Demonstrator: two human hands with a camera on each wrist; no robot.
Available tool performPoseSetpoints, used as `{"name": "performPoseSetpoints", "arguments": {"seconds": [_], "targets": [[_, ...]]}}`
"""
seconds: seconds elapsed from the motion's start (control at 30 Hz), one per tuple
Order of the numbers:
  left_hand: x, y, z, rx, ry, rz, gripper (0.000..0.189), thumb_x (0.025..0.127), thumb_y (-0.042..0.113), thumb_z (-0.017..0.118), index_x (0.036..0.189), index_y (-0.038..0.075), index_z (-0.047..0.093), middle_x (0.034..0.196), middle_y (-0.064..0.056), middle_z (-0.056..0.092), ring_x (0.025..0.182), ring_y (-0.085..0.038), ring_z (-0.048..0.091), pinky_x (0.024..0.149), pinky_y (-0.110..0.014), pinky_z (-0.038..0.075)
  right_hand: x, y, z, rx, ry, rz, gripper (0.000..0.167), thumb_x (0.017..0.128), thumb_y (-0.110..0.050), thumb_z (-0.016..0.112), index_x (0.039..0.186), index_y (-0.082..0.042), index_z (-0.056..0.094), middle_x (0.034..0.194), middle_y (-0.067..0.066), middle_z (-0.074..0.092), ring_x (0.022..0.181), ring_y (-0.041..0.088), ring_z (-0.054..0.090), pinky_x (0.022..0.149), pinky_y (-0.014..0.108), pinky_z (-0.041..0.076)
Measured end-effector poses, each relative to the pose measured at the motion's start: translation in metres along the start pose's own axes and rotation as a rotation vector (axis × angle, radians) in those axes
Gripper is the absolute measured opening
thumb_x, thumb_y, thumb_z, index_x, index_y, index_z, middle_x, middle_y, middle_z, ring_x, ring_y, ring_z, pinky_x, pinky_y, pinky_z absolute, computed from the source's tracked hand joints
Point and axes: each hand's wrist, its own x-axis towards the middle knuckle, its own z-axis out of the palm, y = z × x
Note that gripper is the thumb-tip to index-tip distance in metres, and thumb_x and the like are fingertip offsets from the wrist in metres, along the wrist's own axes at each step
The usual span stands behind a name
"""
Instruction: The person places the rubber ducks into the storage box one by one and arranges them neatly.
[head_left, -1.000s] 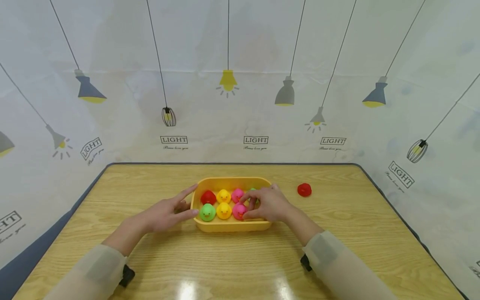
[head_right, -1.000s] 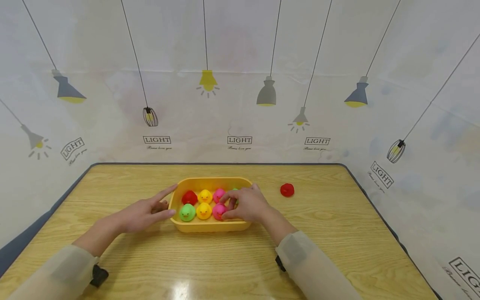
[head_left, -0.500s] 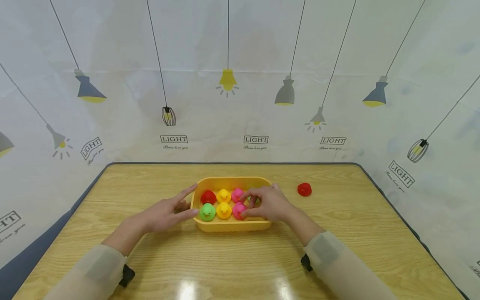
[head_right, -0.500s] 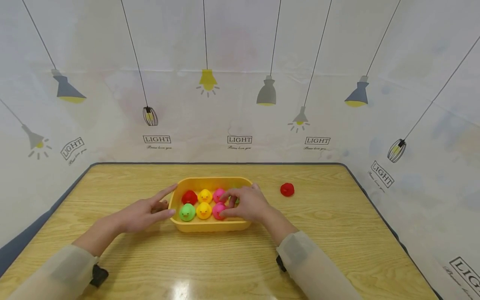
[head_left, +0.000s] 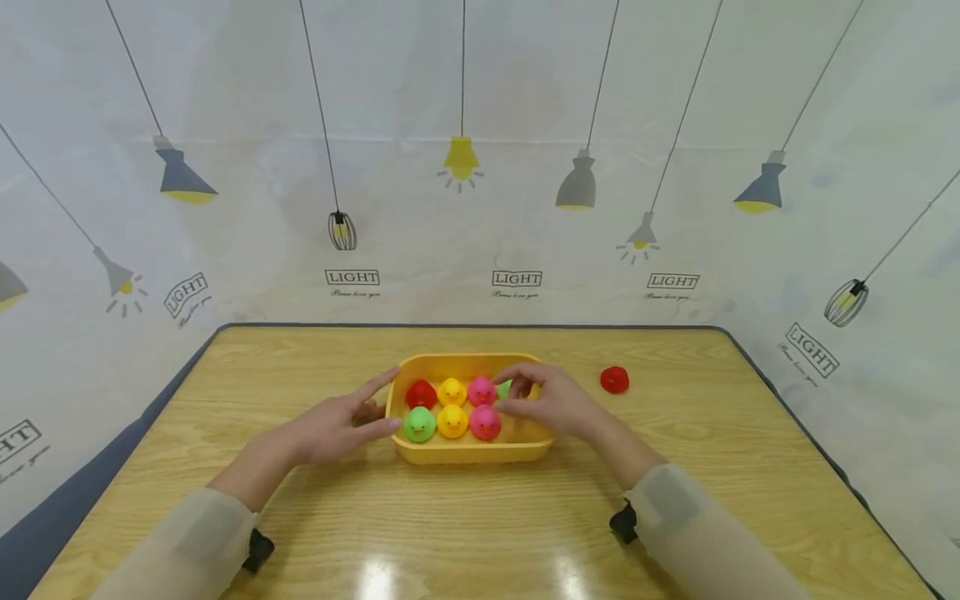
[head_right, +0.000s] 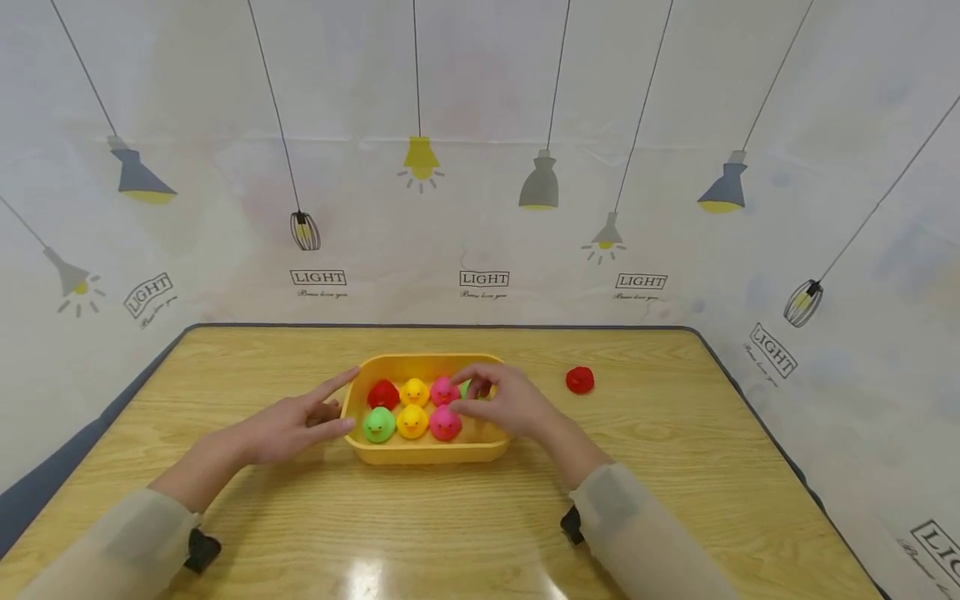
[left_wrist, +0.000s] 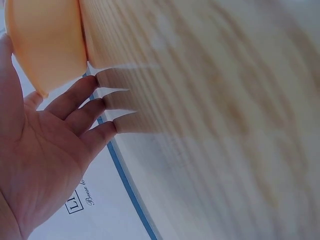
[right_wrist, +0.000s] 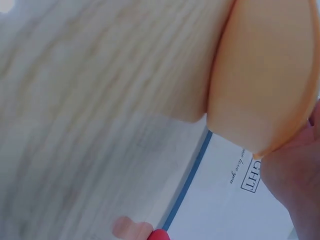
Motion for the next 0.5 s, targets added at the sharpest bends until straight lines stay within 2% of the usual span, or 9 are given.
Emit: {"name": "performPoseSetpoints", "arguments": {"seconds": [0.17, 0.37, 0.5], "targets": [[0.0, 0.0, 0.0, 0.001, 0.007, 0.014, 0.089, 0.104, 0.074, 0.056, 0.175, 0.049, 0.008, 0.165, -0.025, 0.053, 0.154, -0.051, 0.049, 0.126, -0.076, 0.032, -0.01, -0.002, -0.015, 0.04, 0.062, -0.015, 0.035, 0.098, -0.029, 0.085, 0.13, -0.015, 0.077, 0.099, 0.0, 0.071, 0.1, 0.024, 0.062, 0.083, 0.034, 0.052], [0.001, -0.001, 0.0, 0.001, 0.0, 0.015, 0.089, 0.104, 0.074, 0.055, 0.175, 0.049, 0.008, 0.165, -0.025, 0.053, 0.154, -0.05, 0.05, 0.127, -0.075, 0.033, -0.033, 0.008, -0.04, 0.012, 0.108, 0.06, 0.04, 0.099, -0.038, 0.084, 0.132, -0.017, 0.076, 0.101, -0.001, 0.071, 0.103, 0.024, 0.059, 0.08, 0.032, 0.05], [0.001, -0.002, 0.0, 0.006, 0.0, 0.006, 0.089, 0.104, 0.075, 0.056, 0.175, 0.049, 0.008, 0.165, -0.025, 0.054, 0.154, -0.05, 0.05, 0.126, -0.075, 0.033, -0.049, 0.022, -0.056, -0.009, 0.126, 0.09, 0.038, 0.102, -0.039, 0.08, 0.134, -0.018, 0.075, 0.102, 0.0, 0.071, 0.099, 0.025, 0.06, 0.079, 0.031, 0.049]]}}
